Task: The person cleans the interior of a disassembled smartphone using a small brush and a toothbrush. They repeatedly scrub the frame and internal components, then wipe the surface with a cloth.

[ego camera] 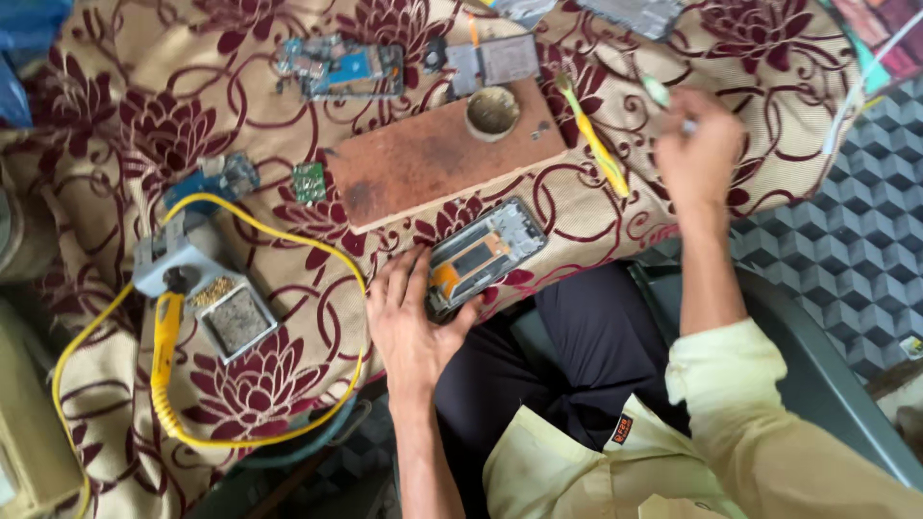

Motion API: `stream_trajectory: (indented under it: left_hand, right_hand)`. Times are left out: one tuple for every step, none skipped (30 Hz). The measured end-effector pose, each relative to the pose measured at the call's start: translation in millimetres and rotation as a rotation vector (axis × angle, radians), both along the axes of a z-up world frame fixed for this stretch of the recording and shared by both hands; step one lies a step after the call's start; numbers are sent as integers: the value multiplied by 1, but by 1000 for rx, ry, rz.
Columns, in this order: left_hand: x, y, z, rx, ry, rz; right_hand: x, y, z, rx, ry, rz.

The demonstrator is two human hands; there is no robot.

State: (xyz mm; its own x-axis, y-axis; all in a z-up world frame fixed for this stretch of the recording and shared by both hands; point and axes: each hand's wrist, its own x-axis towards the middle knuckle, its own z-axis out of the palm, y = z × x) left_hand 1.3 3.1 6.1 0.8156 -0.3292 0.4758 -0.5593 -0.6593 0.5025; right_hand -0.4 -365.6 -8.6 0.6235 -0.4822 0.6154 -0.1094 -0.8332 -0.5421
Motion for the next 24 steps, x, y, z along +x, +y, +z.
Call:
stream_trajectory:
  left_hand:
    - [-1, 0, -2, -6, 13, 4]
    - [0, 0, -3, -4, 14, 9]
    - [0, 0, -5, -2, 15, 14]
    - [1, 1, -6, 3, 16, 9]
    - [2, 0, -7, 9, 21, 14]
    - [2, 1, -8, 18, 24, 14]
    - [2, 1, -9, 27, 28, 13]
    - [3, 2, -9, 27, 25, 8]
    - [3, 2, -10, 28, 22, 4]
    - [2, 3, -11, 25, 16, 3]
    - [1, 3, -11, 29, 28, -2]
    - [1, 3, -10, 31, 34, 0]
    - [1, 4, -9, 33, 41, 1]
    - [2, 4, -8, 25, 46, 0]
    - [2, 4, -8, 18, 50, 0]
    - [3, 4, -8, 11, 57, -3]
    - [3, 3, -8, 3, 57, 0]
    - [3, 3, -9, -1, 61, -1]
    - [3, 4, -10, -6, 64, -2]
    - [3, 4, -11, -7, 71, 0]
    - [3, 4, -11, -7, 78, 1]
    - [4, 4, -11, -10, 79, 3]
    - [4, 4, -11, -15, 86, -3]
    - [4, 4, -11, -20, 92, -5]
  right_hand:
    - [-10, 12, 4, 178, 4, 5]
    - [-24, 24, 9, 353, 9, 7]
    - [-36, 39, 12, 528, 17, 9]
    - [-47, 57, 11, 620, 42, 102]
    - [-55, 73, 9, 712, 67, 196]
    - [-61, 88, 6, 594, 67, 340]
    - [-63, 99, 3, 475, 67, 483]
    - [-62, 108, 1, 485, 95, 461]
    - [-61, 117, -2, 496, 123, 439]
    - [-59, 122, -2, 501, 150, 422]
    - [-57, 124, -1, 494, 209, 394]
    - [-53, 126, 1, 483, 264, 373]
    - [-49, 128, 4, 471, 319, 352]
    - [-46, 129, 7, 462, 310, 373]
    - [-43, 129, 11, 454, 301, 394]
    - [-41, 128, 14, 447, 293, 413]
    - [-39, 126, 17, 447, 353, 420]
    - [-38, 124, 18, 451, 414, 423]
    - [-36, 121, 19, 455, 475, 425]
    - [-35, 117, 20, 435, 478, 480]
    - [-34, 113, 21, 415, 481, 536]
    - [-31, 109, 22, 392, 480, 592]
    - [-30, 107, 23, 368, 536, 543]
    - [-28, 106, 24, 343, 592, 497]
